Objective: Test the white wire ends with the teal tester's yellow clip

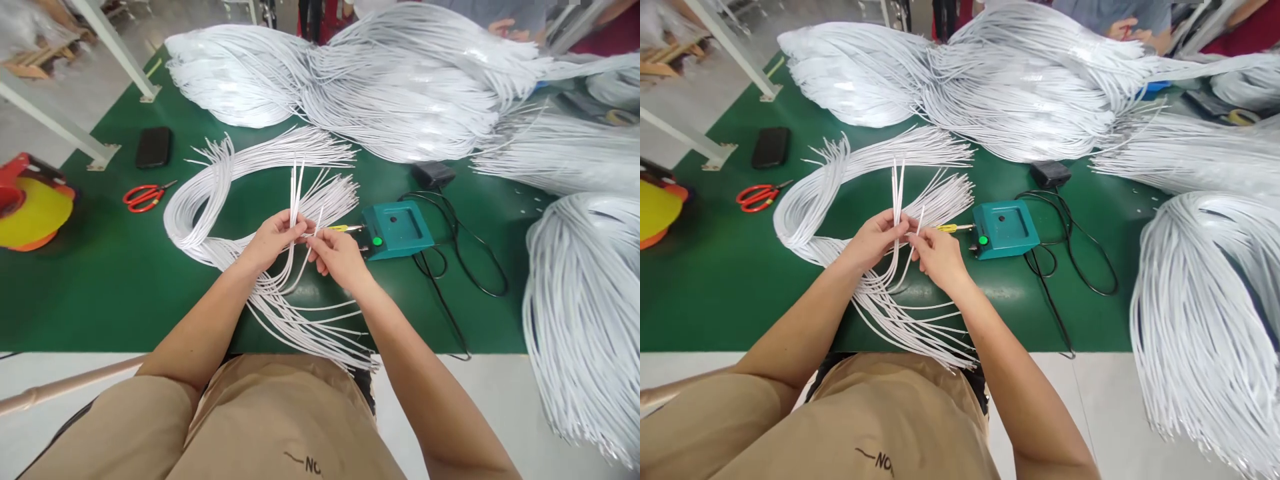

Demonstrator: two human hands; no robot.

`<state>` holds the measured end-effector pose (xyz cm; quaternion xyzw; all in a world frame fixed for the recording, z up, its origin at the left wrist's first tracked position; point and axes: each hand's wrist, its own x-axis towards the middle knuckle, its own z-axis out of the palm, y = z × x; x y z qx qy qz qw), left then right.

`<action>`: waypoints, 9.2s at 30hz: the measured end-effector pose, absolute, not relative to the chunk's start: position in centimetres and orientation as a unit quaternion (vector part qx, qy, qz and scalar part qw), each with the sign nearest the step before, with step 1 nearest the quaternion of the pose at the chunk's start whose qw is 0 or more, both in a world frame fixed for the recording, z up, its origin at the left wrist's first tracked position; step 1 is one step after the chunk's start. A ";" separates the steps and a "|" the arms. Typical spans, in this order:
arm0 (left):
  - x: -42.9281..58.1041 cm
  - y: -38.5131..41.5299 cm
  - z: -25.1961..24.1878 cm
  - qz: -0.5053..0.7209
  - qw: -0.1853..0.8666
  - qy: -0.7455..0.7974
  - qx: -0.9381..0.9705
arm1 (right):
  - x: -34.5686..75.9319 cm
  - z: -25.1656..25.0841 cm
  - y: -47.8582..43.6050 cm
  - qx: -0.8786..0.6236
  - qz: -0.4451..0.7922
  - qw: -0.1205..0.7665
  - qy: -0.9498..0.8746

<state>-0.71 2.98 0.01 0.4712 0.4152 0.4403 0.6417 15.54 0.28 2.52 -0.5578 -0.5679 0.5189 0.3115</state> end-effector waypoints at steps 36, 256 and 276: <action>0.5 2.4 -0.2 0.427 0.605 0.380 0.554 | 16.5 2.5 1.6 -0.498 0.579 0.448 -0.464; 1.6 3.4 -2.8 0.336 0.543 0.523 0.565 | 23.3 0.6 4.2 -0.637 -0.103 0.139 -0.751; 0.2 3.1 -1.3 0.385 0.659 0.453 0.462 | 14.0 2.3 -4.8 -0.324 0.061 -0.009 -0.944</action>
